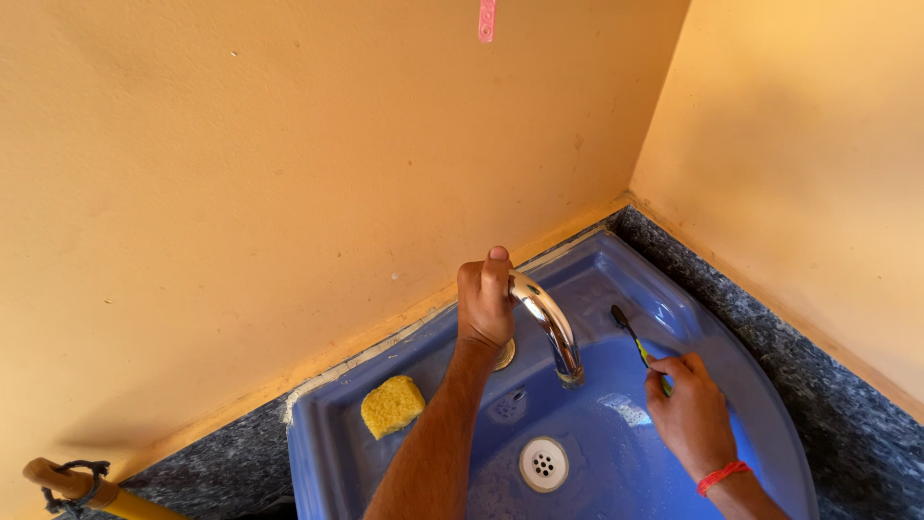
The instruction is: The person scrubs a blue sink using a toothbrush and a sponge. They clean the faucet, the sink basin, and the edges of the sink.
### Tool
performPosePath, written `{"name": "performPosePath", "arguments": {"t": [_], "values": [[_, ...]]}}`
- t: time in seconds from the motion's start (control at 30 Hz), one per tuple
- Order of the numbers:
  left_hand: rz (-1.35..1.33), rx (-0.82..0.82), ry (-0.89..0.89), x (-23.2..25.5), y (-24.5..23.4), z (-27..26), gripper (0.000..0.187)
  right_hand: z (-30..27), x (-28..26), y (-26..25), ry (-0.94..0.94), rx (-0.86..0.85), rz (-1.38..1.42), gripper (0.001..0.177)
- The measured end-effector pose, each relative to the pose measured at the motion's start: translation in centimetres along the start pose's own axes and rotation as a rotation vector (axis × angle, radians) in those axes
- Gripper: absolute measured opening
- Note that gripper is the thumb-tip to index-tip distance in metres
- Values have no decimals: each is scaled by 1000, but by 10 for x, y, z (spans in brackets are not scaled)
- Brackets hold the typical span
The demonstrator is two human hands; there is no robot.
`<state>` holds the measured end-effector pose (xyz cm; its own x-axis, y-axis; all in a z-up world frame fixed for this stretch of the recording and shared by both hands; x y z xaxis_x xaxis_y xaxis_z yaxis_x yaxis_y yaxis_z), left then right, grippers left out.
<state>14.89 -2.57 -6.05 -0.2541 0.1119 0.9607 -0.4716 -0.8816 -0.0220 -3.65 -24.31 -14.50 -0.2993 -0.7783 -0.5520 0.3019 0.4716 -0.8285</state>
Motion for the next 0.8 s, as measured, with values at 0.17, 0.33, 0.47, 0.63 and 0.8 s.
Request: {"name": "performPosePath", "arguments": {"t": [0.17, 0.33, 0.47, 0.63, 0.8], "values": [[7, -6, 21, 0, 0, 1, 69, -19, -21, 23, 1, -170, 46, 18], [-17, -4, 28, -2, -1, 0, 69, -23, -24, 24, -5, -180, 13, 19], [-4, -1, 17, -2, 0, 1, 69, -9, 1, 8, 25, -43, -73, 17], [14, -7, 20, 0, -1, 0, 71, 3, 25, -2, 190, -6, -58, 19], [16, -5, 29, 0, -1, 0, 72, -7, 0, 14, 45, -15, 0, 18]]}}
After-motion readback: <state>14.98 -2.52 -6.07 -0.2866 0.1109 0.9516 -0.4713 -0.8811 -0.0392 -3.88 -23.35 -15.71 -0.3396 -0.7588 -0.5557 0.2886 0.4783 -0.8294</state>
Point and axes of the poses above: each hand's wrist, its own z-axis towards the middle knuckle, its own y-axis out of the palm, x = y × z, the point moved 5 cm from there along z, towards the middle knuckle, and after that the axes turned 15 degrees about -x, right-handed, at the moved point
